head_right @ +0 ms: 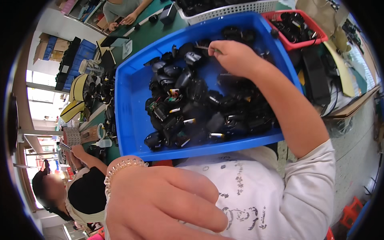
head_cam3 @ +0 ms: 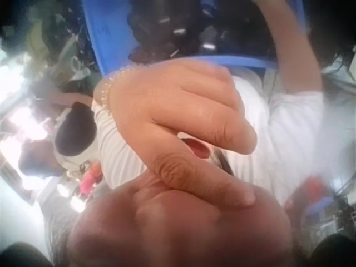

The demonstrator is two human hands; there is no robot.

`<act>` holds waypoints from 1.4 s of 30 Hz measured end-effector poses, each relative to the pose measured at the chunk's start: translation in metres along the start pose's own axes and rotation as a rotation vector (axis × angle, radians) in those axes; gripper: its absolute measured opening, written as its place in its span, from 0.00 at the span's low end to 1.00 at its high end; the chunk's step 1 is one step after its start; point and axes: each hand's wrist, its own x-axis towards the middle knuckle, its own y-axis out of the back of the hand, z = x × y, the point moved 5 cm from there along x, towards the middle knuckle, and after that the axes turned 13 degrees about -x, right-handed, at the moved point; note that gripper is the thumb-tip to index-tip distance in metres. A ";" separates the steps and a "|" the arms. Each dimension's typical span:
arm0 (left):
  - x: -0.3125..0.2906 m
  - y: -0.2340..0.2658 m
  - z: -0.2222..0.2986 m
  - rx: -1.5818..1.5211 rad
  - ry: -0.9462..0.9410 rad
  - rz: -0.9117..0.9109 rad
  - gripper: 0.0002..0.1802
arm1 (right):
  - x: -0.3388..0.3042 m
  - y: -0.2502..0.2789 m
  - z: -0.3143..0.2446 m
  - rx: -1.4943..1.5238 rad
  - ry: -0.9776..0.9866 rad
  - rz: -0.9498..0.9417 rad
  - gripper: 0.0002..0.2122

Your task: Manually assemble and connect wiring components within a small electronic housing.

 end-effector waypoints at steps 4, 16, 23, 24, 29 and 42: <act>0.024 -0.006 0.000 -0.274 0.016 -0.006 0.13 | 0.002 0.000 0.000 0.099 0.032 -0.017 0.04; 0.028 -0.039 -0.002 -0.448 0.275 -0.666 0.09 | -0.003 0.000 -0.016 0.193 -0.001 -0.136 0.05; 0.012 -0.038 0.001 -0.199 0.364 -0.877 0.12 | -0.007 0.002 -0.022 0.218 -0.018 -0.194 0.06; 0.012 -0.032 0.003 -0.149 0.367 -0.887 0.12 | -0.007 0.001 -0.023 0.204 -0.018 -0.198 0.06; 0.027 0.002 0.026 0.082 0.320 -0.734 0.15 | -0.008 -0.004 -0.023 0.158 -0.019 -0.205 0.06; 0.024 0.037 0.065 0.420 -0.417 -0.339 0.12 | -0.008 -0.009 -0.022 0.149 -0.072 -0.282 0.07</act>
